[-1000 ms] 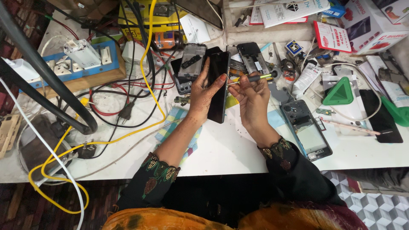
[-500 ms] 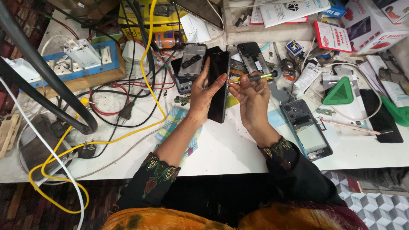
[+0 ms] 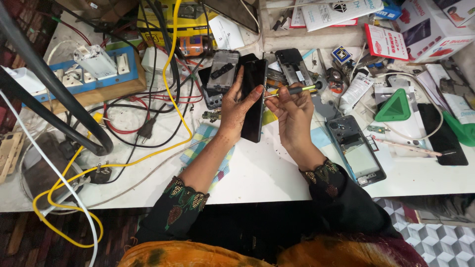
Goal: The person reassembles a disassembled smartphone on a cluttered workbench. They use a screwdriver to secure internal components, connect a charging cable, and verify the device powers on and charges.
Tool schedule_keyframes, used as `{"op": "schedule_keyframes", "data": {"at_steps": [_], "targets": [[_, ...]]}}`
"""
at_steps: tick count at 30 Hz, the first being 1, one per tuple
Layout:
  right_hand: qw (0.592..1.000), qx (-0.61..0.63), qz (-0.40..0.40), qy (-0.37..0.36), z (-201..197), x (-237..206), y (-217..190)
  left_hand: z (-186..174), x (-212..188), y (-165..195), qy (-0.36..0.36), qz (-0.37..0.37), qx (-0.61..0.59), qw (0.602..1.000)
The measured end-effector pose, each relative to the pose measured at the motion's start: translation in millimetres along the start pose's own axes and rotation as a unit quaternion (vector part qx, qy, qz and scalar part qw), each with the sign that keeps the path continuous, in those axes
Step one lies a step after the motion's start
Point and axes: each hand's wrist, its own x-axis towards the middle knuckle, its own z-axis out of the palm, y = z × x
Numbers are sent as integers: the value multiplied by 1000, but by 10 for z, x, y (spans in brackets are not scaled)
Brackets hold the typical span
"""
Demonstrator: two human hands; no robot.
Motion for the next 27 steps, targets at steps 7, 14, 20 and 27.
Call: {"op": "schedule_keyframes", "data": {"at_steps": [7, 14, 20, 27], "targets": [[1000, 7, -2, 0, -13, 9, 17, -4, 7, -25, 0, 6, -7, 1000], [1000, 6, 0, -1, -22, 7, 19, -5, 6, -39, -1, 8, -20, 1000], [1000, 13, -1, -2, -35, 12, 21, -3, 1, -24, -3, 5, -10, 1000], [1000, 9, -1, 3, -44, 18, 24, 1, -3, -18, -2, 9, -4, 1000]]}}
